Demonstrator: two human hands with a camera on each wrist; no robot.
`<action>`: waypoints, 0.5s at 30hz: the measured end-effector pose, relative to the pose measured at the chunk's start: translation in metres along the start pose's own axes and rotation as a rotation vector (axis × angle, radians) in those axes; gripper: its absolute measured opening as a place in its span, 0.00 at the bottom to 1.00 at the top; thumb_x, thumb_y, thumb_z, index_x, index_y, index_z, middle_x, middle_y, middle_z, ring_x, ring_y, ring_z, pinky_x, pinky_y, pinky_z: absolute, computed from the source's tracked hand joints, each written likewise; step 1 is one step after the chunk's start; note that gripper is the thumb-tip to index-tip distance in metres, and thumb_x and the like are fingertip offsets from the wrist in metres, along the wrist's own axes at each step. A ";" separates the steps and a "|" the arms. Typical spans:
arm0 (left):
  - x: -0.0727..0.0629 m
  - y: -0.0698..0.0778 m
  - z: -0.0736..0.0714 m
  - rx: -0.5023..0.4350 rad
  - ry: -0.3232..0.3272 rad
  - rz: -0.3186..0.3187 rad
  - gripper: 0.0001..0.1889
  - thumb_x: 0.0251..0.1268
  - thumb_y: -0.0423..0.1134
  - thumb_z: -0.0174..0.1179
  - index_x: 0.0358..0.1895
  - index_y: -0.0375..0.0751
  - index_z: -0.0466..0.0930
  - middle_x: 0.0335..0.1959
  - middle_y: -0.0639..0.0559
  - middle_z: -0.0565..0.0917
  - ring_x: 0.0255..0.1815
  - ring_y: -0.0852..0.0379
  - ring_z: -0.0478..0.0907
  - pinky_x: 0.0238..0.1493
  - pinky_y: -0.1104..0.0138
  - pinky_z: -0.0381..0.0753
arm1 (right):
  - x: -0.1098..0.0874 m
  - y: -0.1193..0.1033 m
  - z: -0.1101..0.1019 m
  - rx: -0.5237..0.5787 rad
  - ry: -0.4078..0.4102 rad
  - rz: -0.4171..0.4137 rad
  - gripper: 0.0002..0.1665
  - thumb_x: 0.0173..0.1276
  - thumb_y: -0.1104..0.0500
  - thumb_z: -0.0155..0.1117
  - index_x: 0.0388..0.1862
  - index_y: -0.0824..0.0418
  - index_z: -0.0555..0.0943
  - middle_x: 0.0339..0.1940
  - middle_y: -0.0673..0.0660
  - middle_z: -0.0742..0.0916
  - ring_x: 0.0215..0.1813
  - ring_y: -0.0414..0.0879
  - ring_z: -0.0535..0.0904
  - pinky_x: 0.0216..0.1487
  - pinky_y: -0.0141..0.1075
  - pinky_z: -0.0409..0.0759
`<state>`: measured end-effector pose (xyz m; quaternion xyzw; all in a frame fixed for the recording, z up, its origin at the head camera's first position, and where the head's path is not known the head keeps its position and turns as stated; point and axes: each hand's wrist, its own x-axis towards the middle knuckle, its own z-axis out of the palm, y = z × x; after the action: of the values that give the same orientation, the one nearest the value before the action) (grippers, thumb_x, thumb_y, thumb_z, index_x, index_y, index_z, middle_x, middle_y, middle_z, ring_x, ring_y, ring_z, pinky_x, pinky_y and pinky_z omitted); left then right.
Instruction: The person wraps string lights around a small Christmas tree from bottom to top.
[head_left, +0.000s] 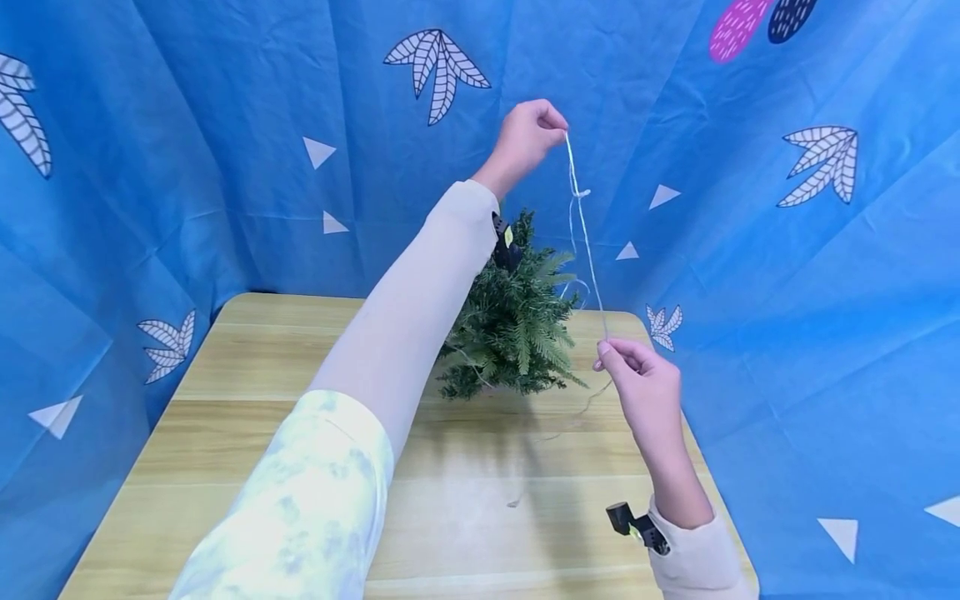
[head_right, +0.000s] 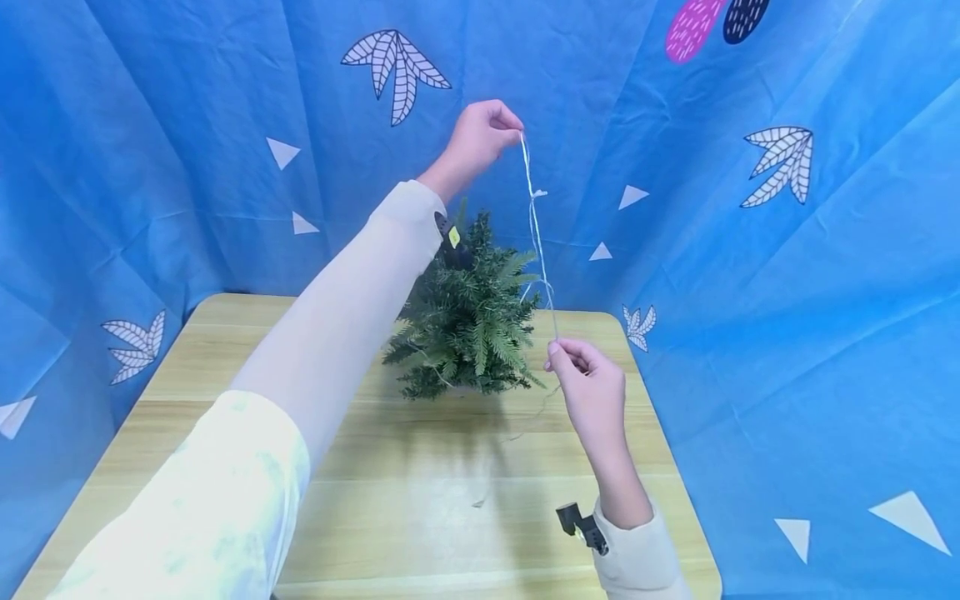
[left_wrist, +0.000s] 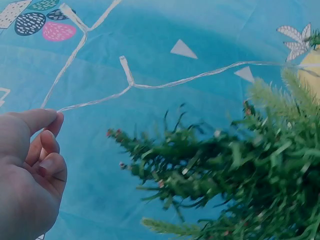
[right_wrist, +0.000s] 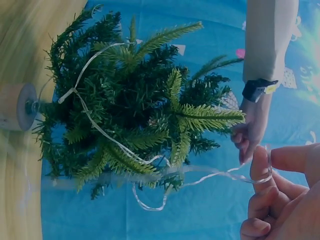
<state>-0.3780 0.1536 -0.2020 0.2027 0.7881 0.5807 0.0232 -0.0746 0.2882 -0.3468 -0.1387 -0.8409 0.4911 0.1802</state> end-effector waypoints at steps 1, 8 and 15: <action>0.001 0.000 -0.001 0.004 0.006 0.002 0.02 0.73 0.36 0.61 0.42 0.44 0.82 0.49 0.54 0.82 0.51 0.60 0.78 0.49 0.71 0.77 | 0.000 0.000 0.001 0.000 0.004 0.002 0.21 0.70 0.39 0.65 0.48 0.52 0.88 0.33 0.46 0.89 0.37 0.42 0.77 0.32 0.35 0.70; 0.007 0.002 -0.012 0.004 0.048 0.019 0.02 0.73 0.35 0.60 0.41 0.45 0.81 0.49 0.54 0.83 0.50 0.61 0.78 0.49 0.71 0.77 | -0.004 0.000 0.006 0.014 0.027 -0.012 0.20 0.71 0.41 0.65 0.48 0.53 0.88 0.28 0.48 0.88 0.21 0.43 0.65 0.20 0.38 0.63; 0.012 0.010 -0.018 -0.030 0.114 0.068 0.03 0.72 0.35 0.61 0.37 0.46 0.79 0.44 0.55 0.83 0.47 0.61 0.78 0.47 0.72 0.76 | -0.007 0.002 0.011 -0.003 0.058 -0.030 0.19 0.73 0.41 0.63 0.45 0.53 0.88 0.25 0.47 0.87 0.17 0.43 0.62 0.16 0.37 0.60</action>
<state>-0.3910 0.1437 -0.1847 0.1956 0.7721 0.6034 -0.0384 -0.0732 0.2775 -0.3543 -0.1406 -0.8382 0.4826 0.2116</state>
